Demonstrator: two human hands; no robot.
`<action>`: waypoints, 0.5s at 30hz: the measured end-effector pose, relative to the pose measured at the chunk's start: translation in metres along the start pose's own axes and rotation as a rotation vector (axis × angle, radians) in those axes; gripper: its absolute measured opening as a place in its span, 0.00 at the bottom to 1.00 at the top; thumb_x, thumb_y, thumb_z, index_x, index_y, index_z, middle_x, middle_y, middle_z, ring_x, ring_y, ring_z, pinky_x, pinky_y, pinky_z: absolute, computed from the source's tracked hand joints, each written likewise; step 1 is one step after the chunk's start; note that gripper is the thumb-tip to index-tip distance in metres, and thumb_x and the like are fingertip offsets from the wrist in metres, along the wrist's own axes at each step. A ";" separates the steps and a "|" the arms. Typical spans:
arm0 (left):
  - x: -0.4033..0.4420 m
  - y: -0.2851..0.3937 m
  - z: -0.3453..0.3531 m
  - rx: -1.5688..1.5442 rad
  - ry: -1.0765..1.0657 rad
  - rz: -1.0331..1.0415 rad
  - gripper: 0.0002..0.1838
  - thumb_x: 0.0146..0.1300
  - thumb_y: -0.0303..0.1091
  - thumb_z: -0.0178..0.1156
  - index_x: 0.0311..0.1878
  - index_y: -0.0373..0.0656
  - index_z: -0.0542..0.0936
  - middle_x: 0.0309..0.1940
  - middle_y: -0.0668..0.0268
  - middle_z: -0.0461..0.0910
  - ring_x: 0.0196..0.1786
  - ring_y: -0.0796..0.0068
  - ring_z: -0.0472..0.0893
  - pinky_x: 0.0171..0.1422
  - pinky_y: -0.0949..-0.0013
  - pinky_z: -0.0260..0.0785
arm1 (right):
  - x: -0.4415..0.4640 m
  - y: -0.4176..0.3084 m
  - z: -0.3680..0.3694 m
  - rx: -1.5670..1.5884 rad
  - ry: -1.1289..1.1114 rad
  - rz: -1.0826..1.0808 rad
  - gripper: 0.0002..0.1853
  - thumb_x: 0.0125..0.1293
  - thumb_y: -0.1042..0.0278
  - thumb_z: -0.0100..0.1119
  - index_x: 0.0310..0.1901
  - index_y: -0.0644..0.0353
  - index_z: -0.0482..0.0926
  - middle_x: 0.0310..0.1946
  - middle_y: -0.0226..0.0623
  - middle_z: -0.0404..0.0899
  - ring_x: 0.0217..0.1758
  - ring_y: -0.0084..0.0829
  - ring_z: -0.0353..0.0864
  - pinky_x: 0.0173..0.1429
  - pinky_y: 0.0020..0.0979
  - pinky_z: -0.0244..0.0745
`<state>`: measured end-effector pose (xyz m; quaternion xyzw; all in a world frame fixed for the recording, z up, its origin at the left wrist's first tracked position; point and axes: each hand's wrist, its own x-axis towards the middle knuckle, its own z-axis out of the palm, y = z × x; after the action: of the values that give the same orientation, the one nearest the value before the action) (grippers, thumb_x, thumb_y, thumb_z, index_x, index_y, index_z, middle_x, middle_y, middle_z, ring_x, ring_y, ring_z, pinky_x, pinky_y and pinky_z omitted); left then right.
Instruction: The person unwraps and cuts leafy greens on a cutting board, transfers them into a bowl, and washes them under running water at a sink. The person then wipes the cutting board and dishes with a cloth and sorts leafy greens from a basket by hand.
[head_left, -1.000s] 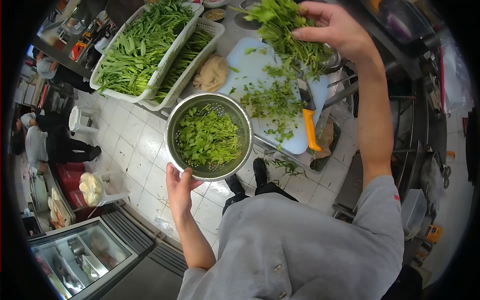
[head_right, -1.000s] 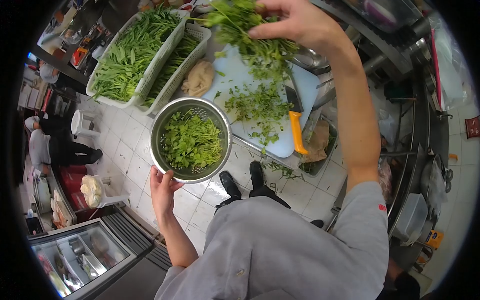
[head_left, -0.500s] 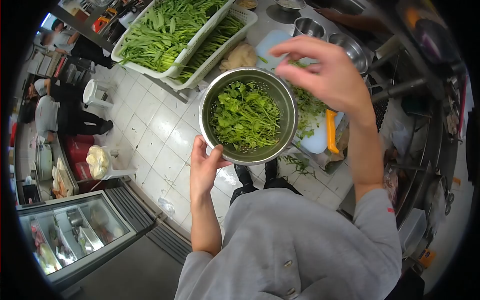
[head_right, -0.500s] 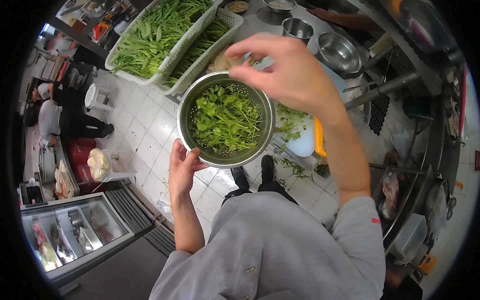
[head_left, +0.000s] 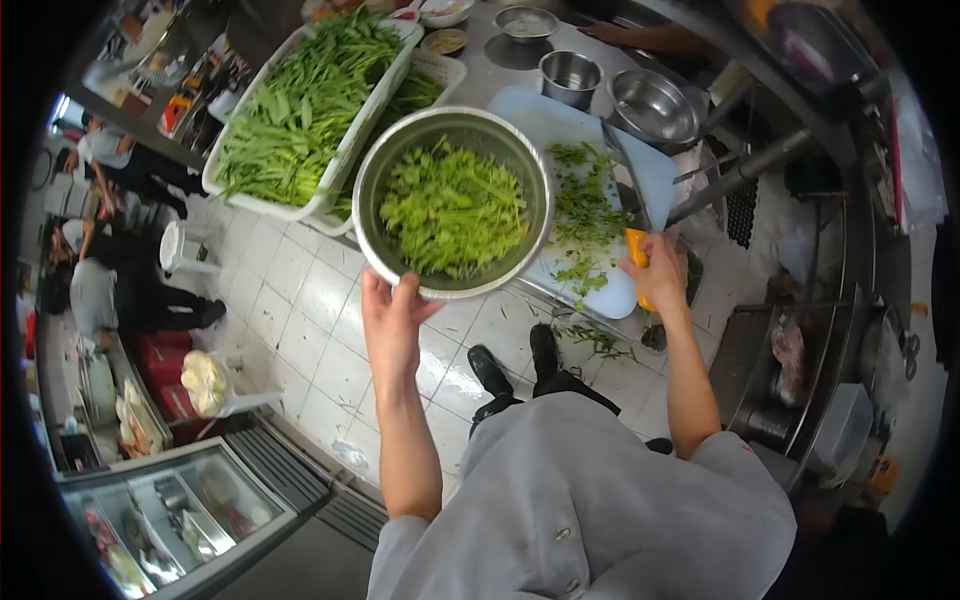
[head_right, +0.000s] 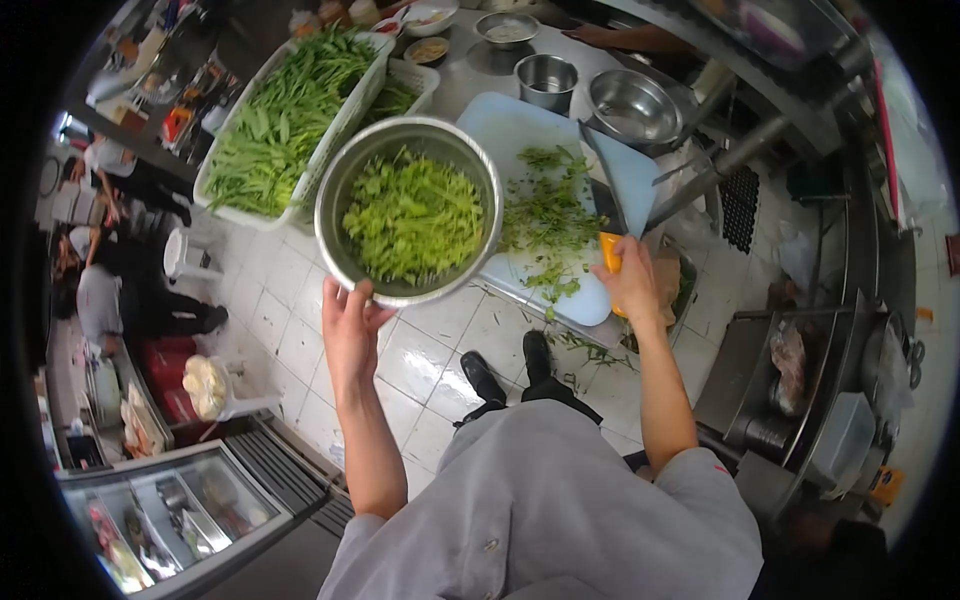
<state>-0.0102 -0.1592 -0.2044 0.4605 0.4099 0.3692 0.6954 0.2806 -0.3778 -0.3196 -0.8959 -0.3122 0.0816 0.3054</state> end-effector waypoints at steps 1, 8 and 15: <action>0.019 0.000 0.013 -0.026 -0.052 0.004 0.13 0.67 0.25 0.53 0.54 0.38 0.68 0.49 0.57 0.76 0.39 0.71 0.84 0.41 0.72 0.83 | -0.001 0.002 0.002 0.020 0.015 0.005 0.24 0.52 0.68 0.71 0.46 0.59 0.67 0.42 0.48 0.74 0.49 0.54 0.76 0.52 0.44 0.72; 0.169 -0.031 0.127 -0.226 -0.160 -0.040 0.15 0.64 0.24 0.55 0.50 0.33 0.63 0.49 0.51 0.71 0.46 0.57 0.82 0.48 0.63 0.84 | -0.023 -0.002 -0.024 0.100 0.044 0.204 0.27 0.55 0.72 0.61 0.58 0.58 0.68 0.53 0.54 0.76 0.55 0.54 0.77 0.57 0.44 0.72; 0.213 -0.060 0.169 -0.201 -0.179 -0.051 0.15 0.69 0.27 0.55 0.52 0.31 0.63 0.51 0.51 0.72 0.48 0.48 0.82 0.49 0.62 0.84 | -0.062 0.017 -0.073 0.170 0.054 0.060 0.25 0.58 0.74 0.59 0.60 0.61 0.72 0.50 0.54 0.79 0.53 0.55 0.78 0.57 0.42 0.73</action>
<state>0.2354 -0.0450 -0.2691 0.4091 0.3187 0.3481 0.7810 0.2650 -0.4627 -0.2739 -0.8776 -0.2690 0.0927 0.3859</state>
